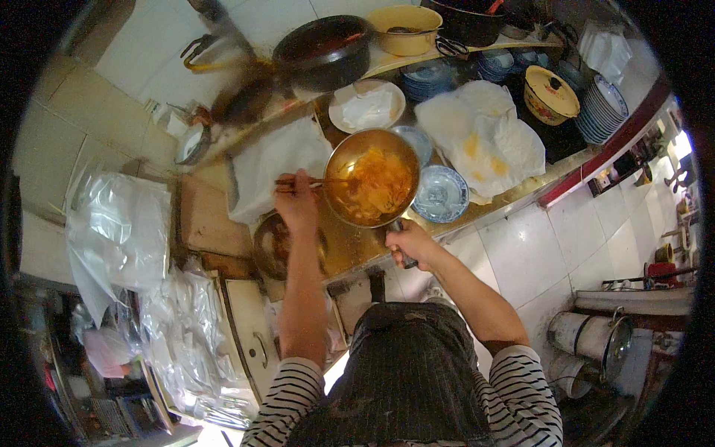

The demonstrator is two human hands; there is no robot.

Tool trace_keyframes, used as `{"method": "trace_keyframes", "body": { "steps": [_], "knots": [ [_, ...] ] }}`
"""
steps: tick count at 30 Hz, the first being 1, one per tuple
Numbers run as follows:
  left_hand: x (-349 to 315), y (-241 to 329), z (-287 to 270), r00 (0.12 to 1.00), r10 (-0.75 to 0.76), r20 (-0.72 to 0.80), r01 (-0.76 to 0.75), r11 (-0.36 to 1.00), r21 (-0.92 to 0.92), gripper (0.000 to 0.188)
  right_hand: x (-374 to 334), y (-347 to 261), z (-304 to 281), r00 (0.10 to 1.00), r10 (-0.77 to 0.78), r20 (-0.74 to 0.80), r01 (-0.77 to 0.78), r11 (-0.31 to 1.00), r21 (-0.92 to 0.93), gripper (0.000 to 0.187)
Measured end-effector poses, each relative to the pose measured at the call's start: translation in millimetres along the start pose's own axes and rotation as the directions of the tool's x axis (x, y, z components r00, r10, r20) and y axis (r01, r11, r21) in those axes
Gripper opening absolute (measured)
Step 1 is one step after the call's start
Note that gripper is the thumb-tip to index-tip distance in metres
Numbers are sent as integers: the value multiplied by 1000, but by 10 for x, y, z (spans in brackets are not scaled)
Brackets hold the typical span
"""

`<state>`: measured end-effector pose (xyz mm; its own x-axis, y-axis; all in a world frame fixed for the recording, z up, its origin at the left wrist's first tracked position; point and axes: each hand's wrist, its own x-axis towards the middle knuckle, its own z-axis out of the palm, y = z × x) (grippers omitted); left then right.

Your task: The person scoops a dark sauce from a pot into two bowls containing noodles and vegetables. They add a white ingredient from a plastic bag, mix the contents with chopsticks, and transfer the noodles into serving bowls. Finally, they carry the bowls to a table in the dining area.

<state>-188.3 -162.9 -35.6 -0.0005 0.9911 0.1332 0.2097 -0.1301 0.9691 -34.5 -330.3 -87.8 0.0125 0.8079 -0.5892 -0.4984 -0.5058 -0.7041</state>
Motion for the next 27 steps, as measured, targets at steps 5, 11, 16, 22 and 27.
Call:
{"method": "trace_keyframes", "body": {
  "steps": [5, 11, 16, 22, 27],
  "knots": [
    [32, -26, 182, 961, 248, -121, -249, 969, 11, 23, -2, -50, -97, 1000, -15, -22, 15, 1000, -13, 31],
    [-132, -304, 319, 898, -416, -139, 322, 841, -435, 16, -20, 5, 91, 989, -127, -80, 121, 990, -75, 25],
    [-104, -293, 446, 928, -364, -87, 221, 721, -657, 17, 9, -51, -164, 998, -31, -51, 31, 999, 10, 41],
    [-159, 334, 607, 966, 257, 21, -247, 943, -222, 17, -53, -145, -246, 1000, -5, -24, 7, 997, 81, 23],
    [4, -17, 277, 997, 73, 32, -63, 967, -249, 17, -98, -101, -299, 997, -82, -8, 82, 995, 55, 19]
  ]
}}
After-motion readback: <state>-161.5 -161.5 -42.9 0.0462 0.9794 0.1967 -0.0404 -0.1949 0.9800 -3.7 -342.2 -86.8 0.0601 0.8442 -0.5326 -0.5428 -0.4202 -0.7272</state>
